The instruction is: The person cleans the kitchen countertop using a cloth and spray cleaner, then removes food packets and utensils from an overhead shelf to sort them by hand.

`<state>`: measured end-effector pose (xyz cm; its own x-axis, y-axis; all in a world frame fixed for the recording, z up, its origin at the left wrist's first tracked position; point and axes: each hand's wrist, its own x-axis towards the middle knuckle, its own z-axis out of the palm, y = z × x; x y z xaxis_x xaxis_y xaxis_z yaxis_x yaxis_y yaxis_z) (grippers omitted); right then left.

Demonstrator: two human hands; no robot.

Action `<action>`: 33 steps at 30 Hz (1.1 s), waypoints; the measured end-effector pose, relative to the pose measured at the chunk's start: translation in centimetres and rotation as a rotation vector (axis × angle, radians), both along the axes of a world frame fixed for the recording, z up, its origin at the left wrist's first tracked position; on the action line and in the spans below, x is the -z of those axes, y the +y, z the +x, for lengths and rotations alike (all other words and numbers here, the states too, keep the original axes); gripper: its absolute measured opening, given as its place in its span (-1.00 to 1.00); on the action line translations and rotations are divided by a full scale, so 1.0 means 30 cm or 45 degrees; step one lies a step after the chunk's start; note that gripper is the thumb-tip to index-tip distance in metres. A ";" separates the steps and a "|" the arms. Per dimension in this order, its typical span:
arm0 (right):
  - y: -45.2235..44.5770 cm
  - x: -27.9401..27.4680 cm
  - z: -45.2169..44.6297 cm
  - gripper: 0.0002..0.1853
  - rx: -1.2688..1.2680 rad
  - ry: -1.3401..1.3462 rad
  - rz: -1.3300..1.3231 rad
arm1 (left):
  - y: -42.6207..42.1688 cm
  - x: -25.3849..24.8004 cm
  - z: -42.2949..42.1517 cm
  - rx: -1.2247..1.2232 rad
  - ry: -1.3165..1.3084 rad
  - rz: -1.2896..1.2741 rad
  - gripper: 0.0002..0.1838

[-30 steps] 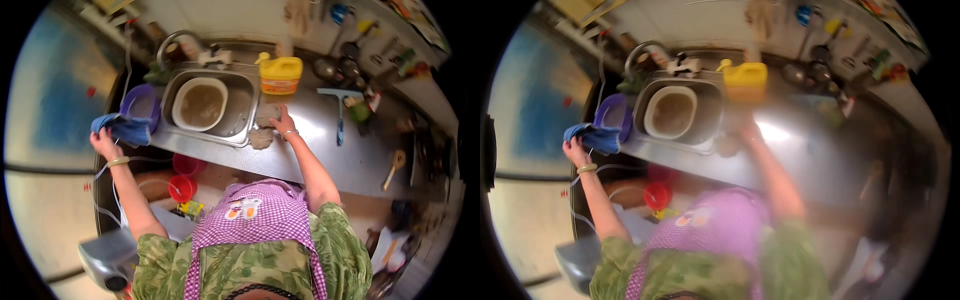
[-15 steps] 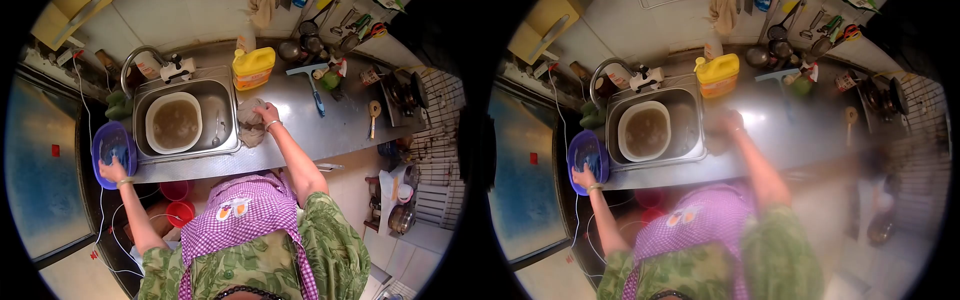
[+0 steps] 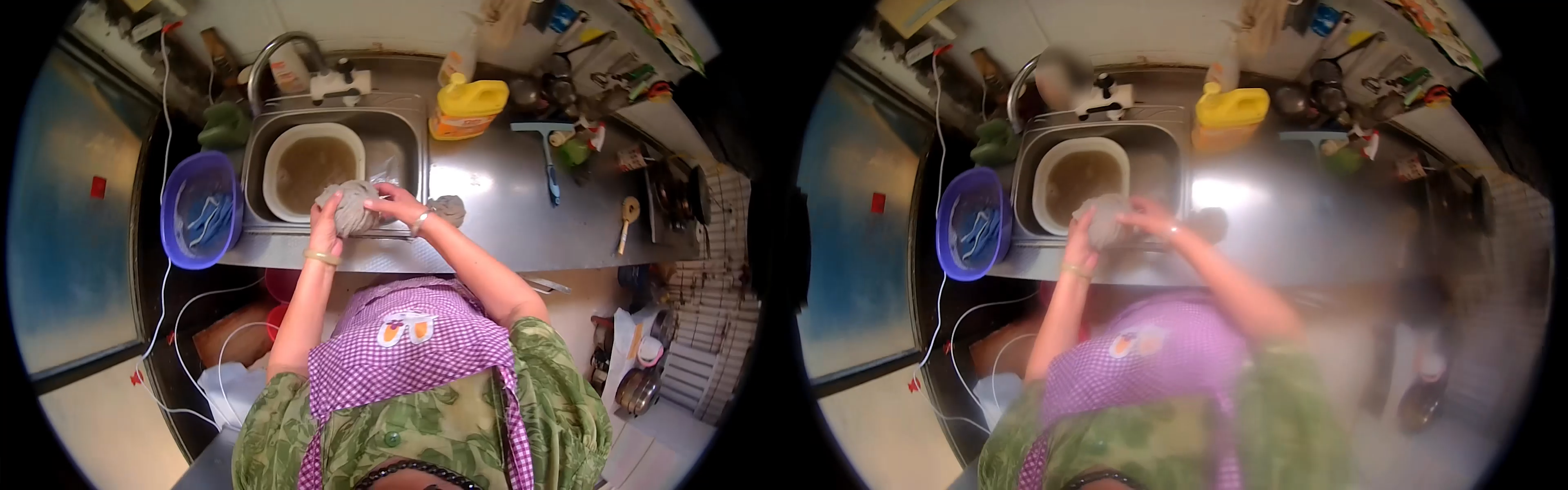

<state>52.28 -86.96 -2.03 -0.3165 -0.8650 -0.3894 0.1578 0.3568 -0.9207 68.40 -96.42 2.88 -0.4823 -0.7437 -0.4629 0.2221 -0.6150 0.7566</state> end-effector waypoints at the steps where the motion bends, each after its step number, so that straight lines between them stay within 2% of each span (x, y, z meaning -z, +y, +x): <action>1: 0.009 -0.007 0.031 -0.26 0.035 -0.048 -0.035 | 0.000 -0.002 -0.013 -0.092 -0.051 -0.002 -0.33; 3: 0.029 -0.055 0.082 -0.27 0.091 -0.129 -0.048 | 0.019 -0.018 -0.038 -0.227 -0.145 0.000 -0.41; 5: 0.011 -0.126 0.101 -0.32 0.124 -0.189 -0.022 | -0.011 0.002 -0.018 0.017 0.136 0.199 -0.44; 6: -0.009 -0.100 0.092 -0.39 0.196 -0.304 0.020 | -0.026 0.020 -0.007 0.144 0.275 0.298 -0.45; 7: -0.037 -0.055 0.070 -0.46 0.272 -0.417 0.062 | -0.037 0.048 0.000 0.121 0.325 0.405 -0.50; 10: -0.087 -0.012 0.037 -0.66 0.501 -0.630 0.140 | -0.111 0.176 0.037 0.139 0.341 0.264 -0.53; 11: -0.089 -0.037 0.041 -0.67 0.540 -0.645 0.157 | -0.131 0.191 0.041 0.016 0.213 0.201 -0.62; 12: -0.093 -0.063 0.048 -0.66 0.578 -0.663 0.173 | -0.111 0.094 0.016 -0.061 0.165 0.242 -0.72; 14: -0.099 -0.115 0.065 -0.66 0.533 -0.540 0.193 | -0.150 0.079 0.015 0.152 0.172 0.436 -0.78; 17: -0.144 -0.115 0.056 -0.65 0.419 -0.530 0.127 | -0.139 0.059 0.020 0.353 -0.040 0.103 -0.79; 19: -0.165 -0.064 0.028 -0.65 0.332 -0.482 0.195 | -0.202 0.060 0.008 0.128 0.073 0.251 -0.78; 21: -0.122 -0.085 -0.014 -0.67 0.313 -0.260 0.040 | -0.314 0.097 0.024 -0.080 0.197 0.385 -0.78; 22: -0.090 -0.104 -0.039 -0.67 0.298 -0.148 -0.036 | -0.361 0.099 0.025 -0.134 0.230 0.347 -0.77; 24: -0.057 -0.040 -0.179 -0.71 0.548 0.805 -0.229 | -0.443 0.105 0.029 -0.193 0.255 0.357 -0.79; 25: -0.016 -0.086 -0.286 -0.73 0.601 1.154 -0.233 | -0.474 0.140 0.037 -0.202 0.180 0.306 -0.79; 26: 0.020 -0.214 -0.349 -0.73 0.860 1.362 -0.205 | -0.467 0.144 0.034 -0.212 0.043 0.248 -0.78; 27: 0.074 -0.450 -0.392 -0.67 0.648 1.808 0.039 | -0.456 0.145 0.034 -0.222 -0.097 0.191 -0.76; 28: 0.100 -0.510 -0.464 -0.63 0.699 1.903 0.021 | -0.448 0.144 0.034 -0.227 -0.238 0.131 -0.74; 29: 0.116 -0.543 -0.546 -0.60 0.756 1.998 0.003 | -0.480 0.254 0.072 -0.013 -0.341 -0.046 -0.64; 31: 0.128 -0.439 -0.787 -0.60 0.471 2.040 0.028 | -0.416 0.368 0.091 -0.005 -0.999 -0.776 -0.58; 32: 0.135 -0.408 -0.855 -0.60 0.333 2.059 0.044 | -0.372 0.391 0.097 -0.005 -1.316 -1.150 -0.55; 33: 0.132 -0.433 -0.858 -0.62 0.210 2.062 0.159 | -0.276 0.318 0.096 0.147 -1.438 -1.319 -0.51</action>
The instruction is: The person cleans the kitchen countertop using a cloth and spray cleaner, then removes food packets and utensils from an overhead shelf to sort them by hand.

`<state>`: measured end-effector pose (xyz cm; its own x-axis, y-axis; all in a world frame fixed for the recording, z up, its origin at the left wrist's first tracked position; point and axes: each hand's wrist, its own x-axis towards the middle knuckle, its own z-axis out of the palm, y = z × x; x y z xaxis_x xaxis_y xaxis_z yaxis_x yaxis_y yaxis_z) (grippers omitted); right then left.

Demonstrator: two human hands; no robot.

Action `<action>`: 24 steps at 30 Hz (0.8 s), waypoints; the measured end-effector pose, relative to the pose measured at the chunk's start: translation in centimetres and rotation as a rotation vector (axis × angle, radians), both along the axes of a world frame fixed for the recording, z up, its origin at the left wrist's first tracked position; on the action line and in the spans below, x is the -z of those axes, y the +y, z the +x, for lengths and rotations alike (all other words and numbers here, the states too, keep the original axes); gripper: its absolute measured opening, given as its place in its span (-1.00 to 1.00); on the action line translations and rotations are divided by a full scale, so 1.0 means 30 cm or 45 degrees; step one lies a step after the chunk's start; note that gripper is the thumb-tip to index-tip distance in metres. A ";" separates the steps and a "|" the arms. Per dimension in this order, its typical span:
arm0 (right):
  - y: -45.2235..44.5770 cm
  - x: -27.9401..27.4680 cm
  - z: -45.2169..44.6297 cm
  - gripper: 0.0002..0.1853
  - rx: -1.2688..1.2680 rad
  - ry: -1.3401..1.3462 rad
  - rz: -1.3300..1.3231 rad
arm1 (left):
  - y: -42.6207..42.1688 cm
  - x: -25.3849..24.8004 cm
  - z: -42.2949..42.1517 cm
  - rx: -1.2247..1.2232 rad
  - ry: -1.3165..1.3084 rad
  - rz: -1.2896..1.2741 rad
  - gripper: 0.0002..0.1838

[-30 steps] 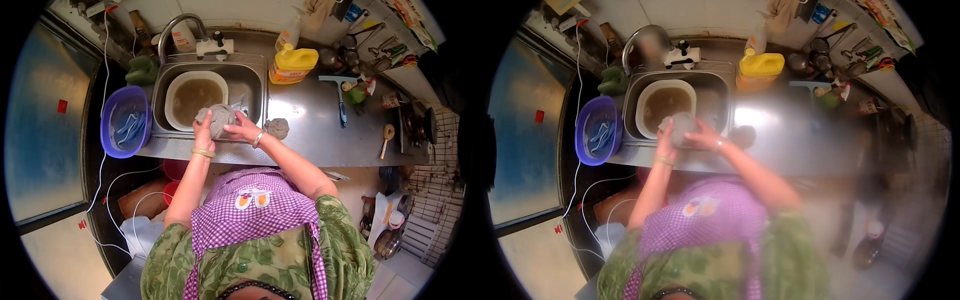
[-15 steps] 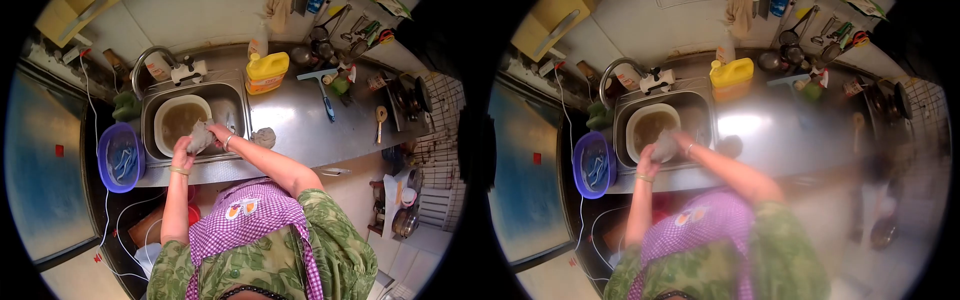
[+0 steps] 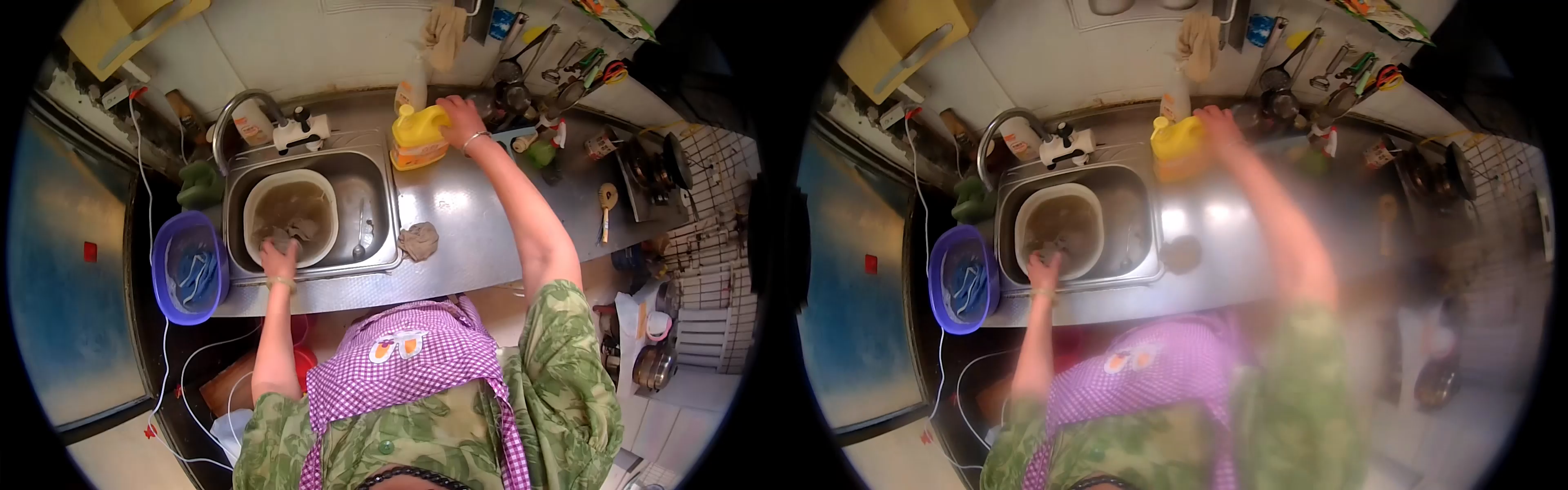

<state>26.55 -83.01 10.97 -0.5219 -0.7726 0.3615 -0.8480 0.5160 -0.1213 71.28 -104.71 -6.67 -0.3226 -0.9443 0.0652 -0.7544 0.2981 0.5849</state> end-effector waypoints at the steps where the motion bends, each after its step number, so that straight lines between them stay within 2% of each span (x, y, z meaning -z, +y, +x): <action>1: -0.017 -0.037 0.010 -0.64 0.011 -0.015 0.150 | 0.092 -0.082 0.000 0.143 -0.188 -0.097 -0.47; 2: -0.022 -0.072 0.016 -0.66 0.039 -0.029 0.301 | 0.119 -0.045 0.020 0.331 -0.238 -0.149 -0.45; 3: -0.020 -0.082 0.025 -0.67 0.013 -0.035 0.293 | 0.147 -0.005 0.036 0.526 -0.292 -0.203 -0.43; 6: -0.040 -0.020 0.038 -0.64 -0.049 -0.187 0.155 | 0.236 -0.039 0.015 0.683 -0.601 -0.041 -0.47; 8: -0.087 -0.052 0.077 -0.59 0.026 -0.543 0.204 | 0.256 -0.074 -0.003 0.610 -0.594 -0.034 -0.49; 11: -0.183 -0.040 0.057 -0.54 0.185 -0.593 0.109 | 0.255 -0.060 -0.012 0.583 -0.592 -0.009 -0.50; 14: -0.308 -0.036 0.031 -0.57 0.122 -0.468 -0.010 | 0.235 -0.023 0.013 0.667 -0.573 -0.019 -0.43; 17: -0.386 -0.158 0.082 -0.59 0.078 -0.445 0.000 | 0.221 -0.025 0.032 0.761 -0.556 -0.022 -0.38; 20: -0.494 -0.134 0.052 -0.61 0.077 -0.380 -0.075 | 0.216 -0.028 0.026 0.768 -0.587 -0.008 -0.33; 24: -0.572 -0.192 0.113 -0.68 0.072 -0.277 -0.022 | 0.210 -0.020 0.023 0.757 -0.625 0.006 -0.28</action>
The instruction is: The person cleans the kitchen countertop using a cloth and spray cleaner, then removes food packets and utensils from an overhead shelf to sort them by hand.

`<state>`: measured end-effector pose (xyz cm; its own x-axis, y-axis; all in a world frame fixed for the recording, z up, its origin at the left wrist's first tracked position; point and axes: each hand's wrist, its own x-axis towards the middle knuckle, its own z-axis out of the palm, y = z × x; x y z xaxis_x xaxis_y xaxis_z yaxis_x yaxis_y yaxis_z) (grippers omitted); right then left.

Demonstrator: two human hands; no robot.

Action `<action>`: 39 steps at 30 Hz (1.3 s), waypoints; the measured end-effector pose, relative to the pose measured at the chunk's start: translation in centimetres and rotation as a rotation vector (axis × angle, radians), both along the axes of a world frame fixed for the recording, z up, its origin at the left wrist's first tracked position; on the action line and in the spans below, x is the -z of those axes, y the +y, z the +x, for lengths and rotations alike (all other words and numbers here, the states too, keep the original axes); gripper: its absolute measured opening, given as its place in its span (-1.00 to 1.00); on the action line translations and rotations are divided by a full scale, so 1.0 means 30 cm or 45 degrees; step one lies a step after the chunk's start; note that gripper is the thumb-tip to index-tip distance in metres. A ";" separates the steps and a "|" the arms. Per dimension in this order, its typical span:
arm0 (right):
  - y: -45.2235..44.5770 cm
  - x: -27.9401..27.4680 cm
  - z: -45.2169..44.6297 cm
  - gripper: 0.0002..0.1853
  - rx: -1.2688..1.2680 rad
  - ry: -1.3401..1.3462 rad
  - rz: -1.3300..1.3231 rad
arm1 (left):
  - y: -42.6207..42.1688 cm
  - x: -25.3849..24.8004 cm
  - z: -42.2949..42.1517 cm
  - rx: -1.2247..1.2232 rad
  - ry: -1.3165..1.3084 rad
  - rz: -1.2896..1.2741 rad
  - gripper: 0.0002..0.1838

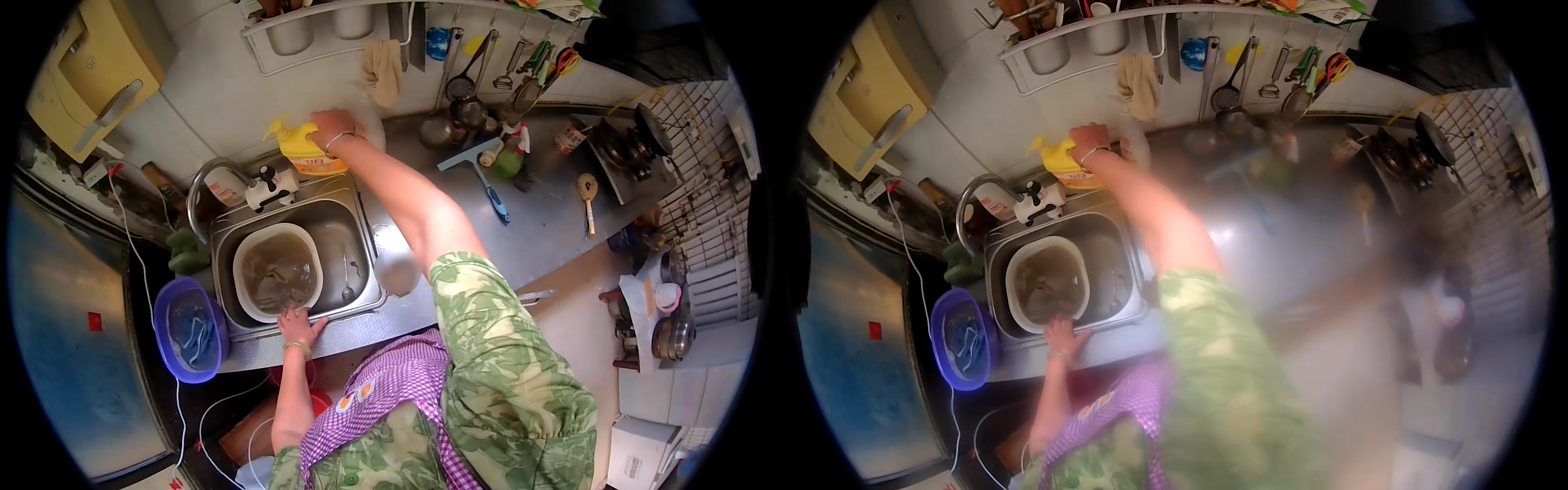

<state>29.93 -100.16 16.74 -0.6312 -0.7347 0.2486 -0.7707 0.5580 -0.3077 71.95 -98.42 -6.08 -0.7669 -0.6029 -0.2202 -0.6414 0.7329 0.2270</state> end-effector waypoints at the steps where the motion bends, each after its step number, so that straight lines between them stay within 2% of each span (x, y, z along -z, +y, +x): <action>1: -0.050 0.049 -0.018 -0.71 -0.031 0.083 0.027 | 0.002 -0.005 0.002 -0.009 -0.017 0.007 -0.28; 5: -0.159 0.220 -0.084 -0.78 -0.058 0.187 0.095 | -0.007 0.006 0.000 -0.002 -0.032 0.001 -0.28; 8: -0.145 0.203 -0.100 -0.74 0.064 0.091 0.060 | -0.006 0.010 0.000 -0.008 -0.031 0.003 -0.27; 11: -0.134 0.197 -0.094 -0.61 0.089 0.050 -0.104 | -0.001 0.036 0.007 -0.023 0.025 0.003 -0.27; 14: -0.138 0.243 -0.085 -0.54 0.151 0.249 -0.367 | -0.010 0.032 0.008 -0.003 -0.004 0.026 -0.27; 17: -0.059 0.224 -0.015 -0.53 0.109 0.179 -0.571 | -0.012 0.043 0.007 -0.003 -0.004 0.027 -0.27; 19: 0.050 0.265 0.054 -0.59 -0.083 -0.184 -0.633 | -0.015 0.050 0.006 -0.005 0.003 0.018 -0.27; 21: 0.233 0.280 0.145 -0.71 -0.172 -0.460 -0.505 | -0.013 0.050 0.008 -0.005 0.001 0.013 -0.28; 22: 0.328 0.315 0.186 -0.79 -0.138 -0.484 -0.440 | -0.013 0.044 0.006 -0.011 0.000 0.019 -0.27; 23: 0.435 0.372 0.206 -0.79 -0.158 -0.546 -0.520 | -0.011 0.031 0.004 -0.013 -0.002 0.027 -0.27; 27: 0.894 0.648 0.151 -0.79 0.189 -0.357 -0.313 | -0.003 0.020 0.004 -0.014 0.026 0.027 -0.26; 28: 1.014 0.739 0.097 -0.81 0.321 -0.326 -0.335 | 0.002 -0.020 -0.012 0.008 -0.060 0.041 -0.21; 31: 1.297 0.789 -0.034 -0.81 0.730 -0.395 -0.442 | 0.044 0.021 -0.050 -0.242 0.126 0.003 -0.18; 33: 1.419 0.791 -0.151 -0.79 1.006 -0.528 -0.503 | 0.160 0.017 -0.131 -0.184 0.311 -0.095 -0.23; 35: 1.479 0.740 -0.248 -0.72 1.041 -0.299 -0.473 | 0.301 0.007 -0.263 -0.173 0.526 0.131 -0.27; 38: 1.526 0.771 -0.444 -0.54 0.992 -0.013 -0.552 | 0.490 0.029 -0.454 -0.306 0.599 0.007 -0.34; 39: 1.545 0.797 -0.503 -0.47 0.956 0.075 -0.599 | 0.517 0.027 -0.496 -0.411 0.497 0.060 -0.36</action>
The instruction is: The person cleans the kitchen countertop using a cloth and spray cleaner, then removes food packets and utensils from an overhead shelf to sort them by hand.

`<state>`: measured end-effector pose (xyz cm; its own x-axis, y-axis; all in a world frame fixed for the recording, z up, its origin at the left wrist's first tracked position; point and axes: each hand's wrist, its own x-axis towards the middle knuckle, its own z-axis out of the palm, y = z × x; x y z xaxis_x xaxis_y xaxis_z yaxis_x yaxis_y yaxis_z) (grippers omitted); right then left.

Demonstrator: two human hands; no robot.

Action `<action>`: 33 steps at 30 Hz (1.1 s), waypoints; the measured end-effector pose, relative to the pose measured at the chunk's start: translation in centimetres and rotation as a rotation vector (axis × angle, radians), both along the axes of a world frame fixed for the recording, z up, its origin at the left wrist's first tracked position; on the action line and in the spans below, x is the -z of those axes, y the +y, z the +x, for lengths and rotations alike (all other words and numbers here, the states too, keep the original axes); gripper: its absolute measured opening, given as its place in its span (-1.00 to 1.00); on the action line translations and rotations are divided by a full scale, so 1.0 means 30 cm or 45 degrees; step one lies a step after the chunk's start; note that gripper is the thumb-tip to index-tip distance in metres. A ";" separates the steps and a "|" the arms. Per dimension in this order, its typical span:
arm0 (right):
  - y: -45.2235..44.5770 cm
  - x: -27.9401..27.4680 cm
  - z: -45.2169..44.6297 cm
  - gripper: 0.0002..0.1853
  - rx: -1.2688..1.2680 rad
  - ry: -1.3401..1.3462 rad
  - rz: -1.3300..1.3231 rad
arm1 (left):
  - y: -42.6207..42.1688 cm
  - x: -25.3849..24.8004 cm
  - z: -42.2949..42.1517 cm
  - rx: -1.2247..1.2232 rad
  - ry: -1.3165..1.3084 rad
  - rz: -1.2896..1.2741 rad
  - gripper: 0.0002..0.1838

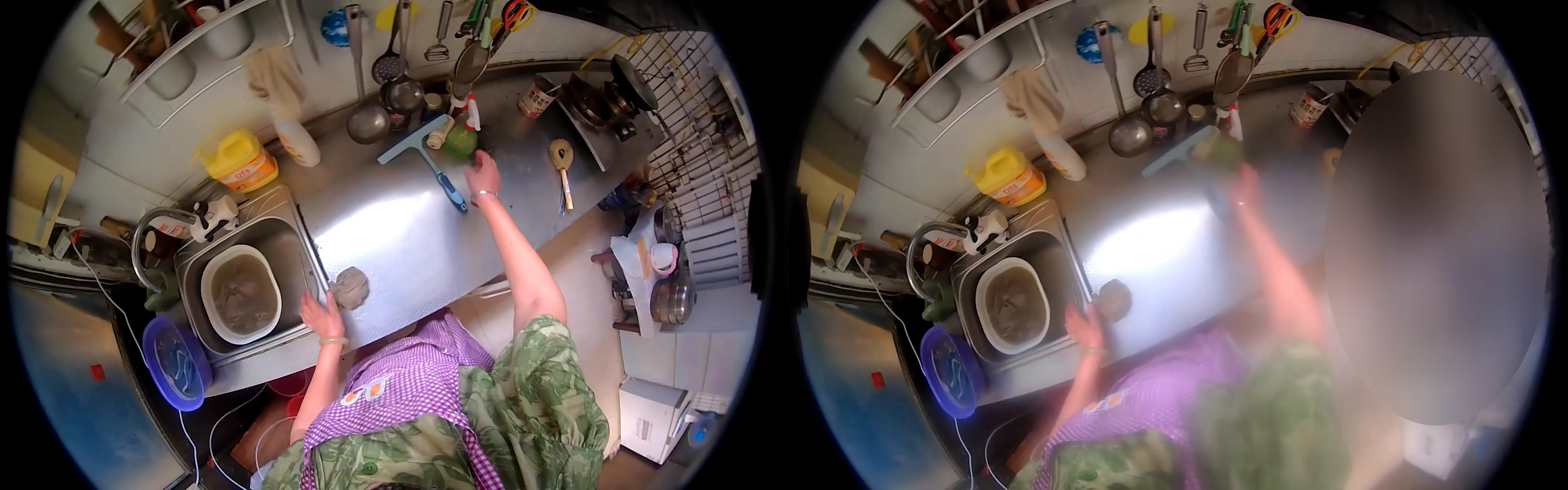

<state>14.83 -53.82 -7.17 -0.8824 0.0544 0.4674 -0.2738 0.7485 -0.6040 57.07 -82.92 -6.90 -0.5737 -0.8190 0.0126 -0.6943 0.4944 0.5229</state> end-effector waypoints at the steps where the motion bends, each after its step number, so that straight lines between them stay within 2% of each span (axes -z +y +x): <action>1: -0.011 -0.055 -0.026 -0.39 0.032 -0.070 0.015 | 0.020 -0.002 -0.045 -0.087 -0.090 0.085 -0.38; 2: -0.062 -0.204 -0.026 -0.32 0.065 -0.140 0.030 | 0.040 -0.003 -0.089 -0.175 -0.179 0.169 -0.39; 3: -0.097 -0.291 -0.044 -0.24 0.094 -0.212 0.047 | 0.044 0.053 -0.102 -0.275 -0.147 0.042 -0.44; 6: -0.123 -0.258 -0.176 -0.15 0.078 -0.271 -0.072 | 0.065 0.041 -0.166 -0.455 -0.238 -0.081 -0.50; 7: -0.117 -0.241 -0.214 -0.22 -0.087 -0.379 -0.208 | 0.069 0.049 -0.178 -0.490 -0.294 -0.183 -0.54; 10: -0.088 -0.260 -0.227 -0.33 -0.171 -0.380 -0.172 | 0.084 0.060 -0.204 -0.557 -0.361 -0.309 -0.54; 12: -0.039 -0.121 -0.328 -0.37 -0.038 -0.250 -0.096 | 0.089 0.097 -0.200 -0.549 -0.280 -0.444 -0.55; 14: 0.002 -0.102 -0.368 -0.39 -0.016 -0.212 -0.090 | 0.095 0.081 -0.203 -0.537 -0.241 -0.480 -0.56; 16: 0.050 -0.239 -0.358 -0.40 -0.080 -0.263 -0.150 | 0.102 0.061 -0.212 -0.548 -0.273 -0.438 -0.55; 17: 0.076 -0.229 -0.381 -0.40 -0.098 -0.261 -0.167 | 0.103 0.050 -0.216 -0.550 -0.301 -0.399 -0.55; 20: 0.122 -0.209 -0.318 -0.46 0.112 0.002 0.124 | 0.092 0.066 -0.205 -0.541 -0.282 -0.408 -0.56; 23: 0.115 -0.130 -0.180 -0.52 -0.221 -0.366 -0.063 | 0.100 0.051 -0.218 -0.529 -0.273 -0.368 -0.57; 25: 0.018 -0.091 -0.121 -0.58 -0.554 -0.399 0.411 | 0.104 0.056 -0.220 -0.532 -0.275 -0.336 -0.57; 27: -0.101 -0.045 -0.078 -0.63 -0.616 -0.609 0.565 | 0.094 0.066 -0.216 -0.547 -0.250 -0.357 -0.58; 30: -0.182 0.036 -0.023 -0.68 -0.643 -0.614 0.508 | 0.091 0.075 -0.211 -0.544 -0.270 -0.363 -0.59; 33: -0.246 -0.001 0.118 -0.66 -0.820 -0.641 0.446 | 0.094 0.047 -0.226 -0.555 -0.332 -0.355 -0.60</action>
<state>18.37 -61.20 -7.14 -0.7977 -0.5967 -0.0875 -0.4693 0.7053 -0.5312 50.28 -80.12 -8.32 -0.1968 -0.9664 0.1651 -0.9532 0.2280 0.1986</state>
